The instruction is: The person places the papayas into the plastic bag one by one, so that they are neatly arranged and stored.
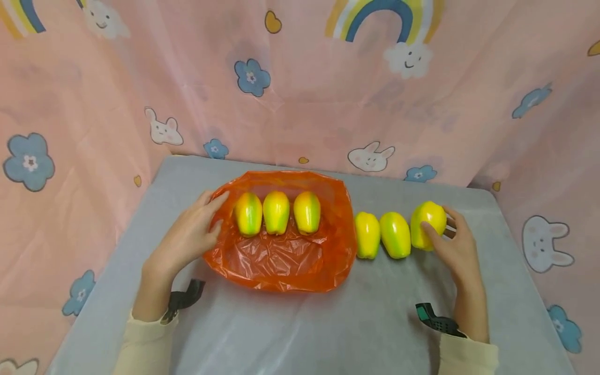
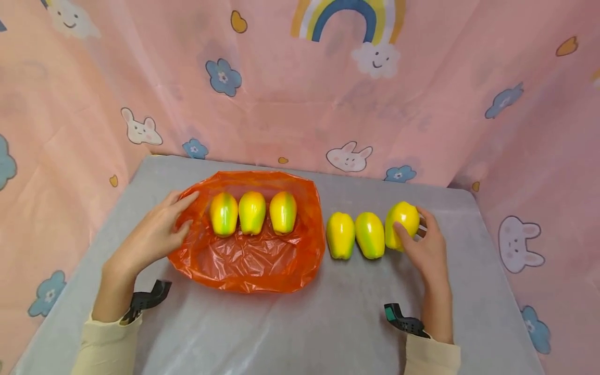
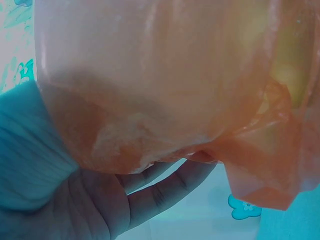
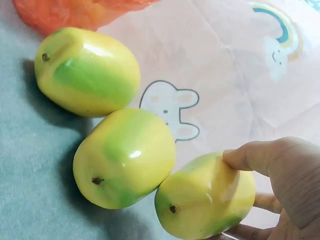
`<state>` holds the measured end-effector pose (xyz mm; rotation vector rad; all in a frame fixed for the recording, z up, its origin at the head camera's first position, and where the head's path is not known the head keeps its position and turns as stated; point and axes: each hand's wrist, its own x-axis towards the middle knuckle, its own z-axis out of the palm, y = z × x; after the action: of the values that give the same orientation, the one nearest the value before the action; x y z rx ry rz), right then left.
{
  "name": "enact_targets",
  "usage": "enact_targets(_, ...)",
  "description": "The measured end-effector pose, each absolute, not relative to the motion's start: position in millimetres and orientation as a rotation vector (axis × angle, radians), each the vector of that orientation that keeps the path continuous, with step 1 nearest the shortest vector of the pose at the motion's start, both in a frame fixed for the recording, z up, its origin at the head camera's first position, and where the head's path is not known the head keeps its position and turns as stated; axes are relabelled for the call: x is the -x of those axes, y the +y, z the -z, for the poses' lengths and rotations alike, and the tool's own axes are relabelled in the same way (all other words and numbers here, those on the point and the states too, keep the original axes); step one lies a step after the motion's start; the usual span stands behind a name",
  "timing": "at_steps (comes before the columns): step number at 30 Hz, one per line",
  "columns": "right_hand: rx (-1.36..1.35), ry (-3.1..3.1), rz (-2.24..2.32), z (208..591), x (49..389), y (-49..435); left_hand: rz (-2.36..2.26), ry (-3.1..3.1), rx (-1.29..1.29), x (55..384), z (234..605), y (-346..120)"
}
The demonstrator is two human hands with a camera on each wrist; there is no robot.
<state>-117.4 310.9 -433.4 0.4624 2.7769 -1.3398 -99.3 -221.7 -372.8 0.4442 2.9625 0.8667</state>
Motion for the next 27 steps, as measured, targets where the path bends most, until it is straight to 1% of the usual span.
enact_targets(11, -0.393, 2.861, 1.408, 417, 113, 295, -0.902, 2.951, -0.420, 97, 372, -223)
enact_targets(22, -0.231, 2.862, 1.475, 400, 107, 270, -0.901, 2.934, -0.421, 97, 370, -221)
enact_targets(27, -0.090, 2.868, 1.540, 390, 104, 253, -0.902, 2.940, -0.424, 99, 372, -223)
